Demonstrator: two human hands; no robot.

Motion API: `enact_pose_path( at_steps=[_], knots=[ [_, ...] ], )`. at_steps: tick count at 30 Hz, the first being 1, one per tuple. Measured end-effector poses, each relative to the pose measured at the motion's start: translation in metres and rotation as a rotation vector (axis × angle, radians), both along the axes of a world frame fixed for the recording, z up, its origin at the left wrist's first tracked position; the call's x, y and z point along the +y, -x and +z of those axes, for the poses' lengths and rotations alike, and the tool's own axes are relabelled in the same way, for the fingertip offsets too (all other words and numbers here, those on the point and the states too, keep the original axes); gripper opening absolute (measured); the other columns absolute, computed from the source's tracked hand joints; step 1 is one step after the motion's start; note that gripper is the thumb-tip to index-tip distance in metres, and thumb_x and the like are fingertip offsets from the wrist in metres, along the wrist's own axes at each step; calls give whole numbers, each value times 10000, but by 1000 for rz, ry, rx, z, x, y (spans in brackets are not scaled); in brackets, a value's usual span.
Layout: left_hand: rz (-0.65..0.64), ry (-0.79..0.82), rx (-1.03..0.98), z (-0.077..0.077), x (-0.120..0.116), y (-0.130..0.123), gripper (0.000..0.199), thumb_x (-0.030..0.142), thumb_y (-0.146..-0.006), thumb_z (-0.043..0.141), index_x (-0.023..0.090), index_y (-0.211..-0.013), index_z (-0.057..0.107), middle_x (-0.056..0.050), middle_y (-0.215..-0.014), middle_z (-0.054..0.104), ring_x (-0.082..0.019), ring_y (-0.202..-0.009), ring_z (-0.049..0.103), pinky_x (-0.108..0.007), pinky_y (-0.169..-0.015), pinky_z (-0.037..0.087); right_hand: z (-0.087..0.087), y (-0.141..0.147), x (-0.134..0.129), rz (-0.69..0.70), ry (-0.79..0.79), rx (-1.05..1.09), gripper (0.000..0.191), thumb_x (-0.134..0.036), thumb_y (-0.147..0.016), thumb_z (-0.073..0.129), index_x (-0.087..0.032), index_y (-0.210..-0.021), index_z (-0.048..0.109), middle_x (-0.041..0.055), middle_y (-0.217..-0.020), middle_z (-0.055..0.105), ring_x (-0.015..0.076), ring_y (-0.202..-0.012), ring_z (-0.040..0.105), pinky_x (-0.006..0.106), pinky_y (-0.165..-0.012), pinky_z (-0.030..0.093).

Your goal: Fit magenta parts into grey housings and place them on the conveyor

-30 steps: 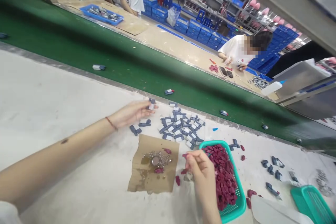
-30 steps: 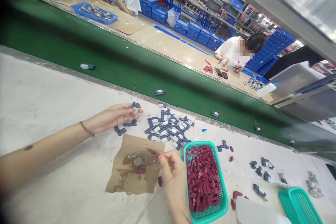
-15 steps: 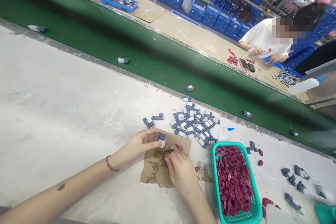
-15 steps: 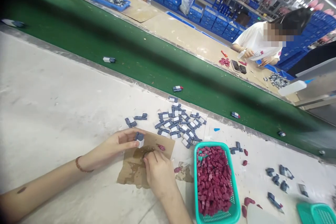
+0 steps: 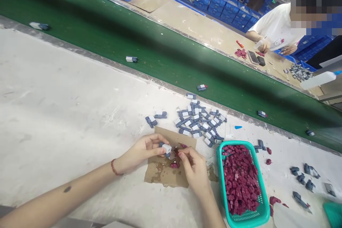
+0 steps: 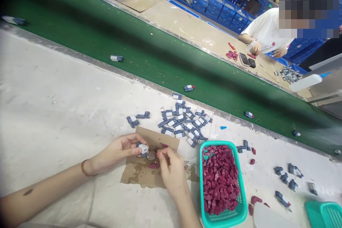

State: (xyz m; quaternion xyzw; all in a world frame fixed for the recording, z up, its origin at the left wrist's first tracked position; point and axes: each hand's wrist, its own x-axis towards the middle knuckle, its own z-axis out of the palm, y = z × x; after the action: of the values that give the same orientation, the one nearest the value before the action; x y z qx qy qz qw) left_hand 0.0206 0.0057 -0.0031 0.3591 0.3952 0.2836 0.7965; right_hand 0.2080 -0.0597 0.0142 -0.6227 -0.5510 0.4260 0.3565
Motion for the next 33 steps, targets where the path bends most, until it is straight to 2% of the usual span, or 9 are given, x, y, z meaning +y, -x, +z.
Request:
enact_pose_path(
  at_steps=[4,6,9,15,20,26,30,33],
  knots=[
    [50,-21,-8,-5,-5,-2,356,387,-576,867,164,-753,653,-28,-789,676,-152,-722,625,-262,-682,540,-4,11,1,-230,105,360,343,-512,-816,610,-171,-784,631,-27,-533,541,110,-442,469,211,-416,387],
    [65,-41,-6,-7,-7,-3,353,375,-572,871,163,-739,644,-41,-820,690,-166,-773,637,-269,-712,539,-5,17,2,-296,149,500,407,-575,-752,660,-170,-762,621,-46,-499,502,88,-392,409,195,-362,350],
    [80,-55,-18,-7,-8,-4,338,359,-575,872,162,-724,641,-40,-820,701,-168,-795,644,-268,-743,533,-7,25,3,-342,163,596,440,-599,-699,705,-170,-742,616,-53,-488,492,73,-375,389,183,-340,343],
    [101,-21,-75,-7,-9,-3,317,336,-582,878,161,-716,649,-10,-792,709,-131,-750,644,-226,-717,530,-7,31,5,-334,192,656,450,-597,-672,734,-166,-734,618,-58,-482,496,64,-368,396,177,-340,345],
    [104,-6,-64,-8,-11,-4,319,328,-563,889,160,-710,661,-11,-791,726,-132,-757,661,-221,-710,542,-8,33,6,-331,187,642,461,-609,-666,727,-165,-726,619,-53,-484,500,64,-379,396,175,-350,333],
    [149,-16,35,-11,-16,-6,360,365,-504,903,156,-676,666,-33,-762,737,-162,-765,681,-247,-724,556,-13,37,2,-288,138,526,393,-561,-753,658,-176,-718,584,-45,-507,500,79,-405,409,190,-388,331],
    [163,-30,74,-10,-18,-6,373,382,-485,906,158,-673,674,-35,-755,738,-162,-748,686,-234,-700,560,-13,35,-2,-229,57,368,325,-487,-843,572,-183,-727,571,-33,-535,511,112,-479,480,219,-478,395],
    [174,-67,81,-5,-17,-7,365,389,-490,903,160,-677,687,-31,-759,733,-157,-741,685,-215,-660,561,-9,26,-3,-115,-74,131,291,-430,-912,496,-180,-783,574,-5,-599,559,135,-526,523,233,-504,400]
  ],
)
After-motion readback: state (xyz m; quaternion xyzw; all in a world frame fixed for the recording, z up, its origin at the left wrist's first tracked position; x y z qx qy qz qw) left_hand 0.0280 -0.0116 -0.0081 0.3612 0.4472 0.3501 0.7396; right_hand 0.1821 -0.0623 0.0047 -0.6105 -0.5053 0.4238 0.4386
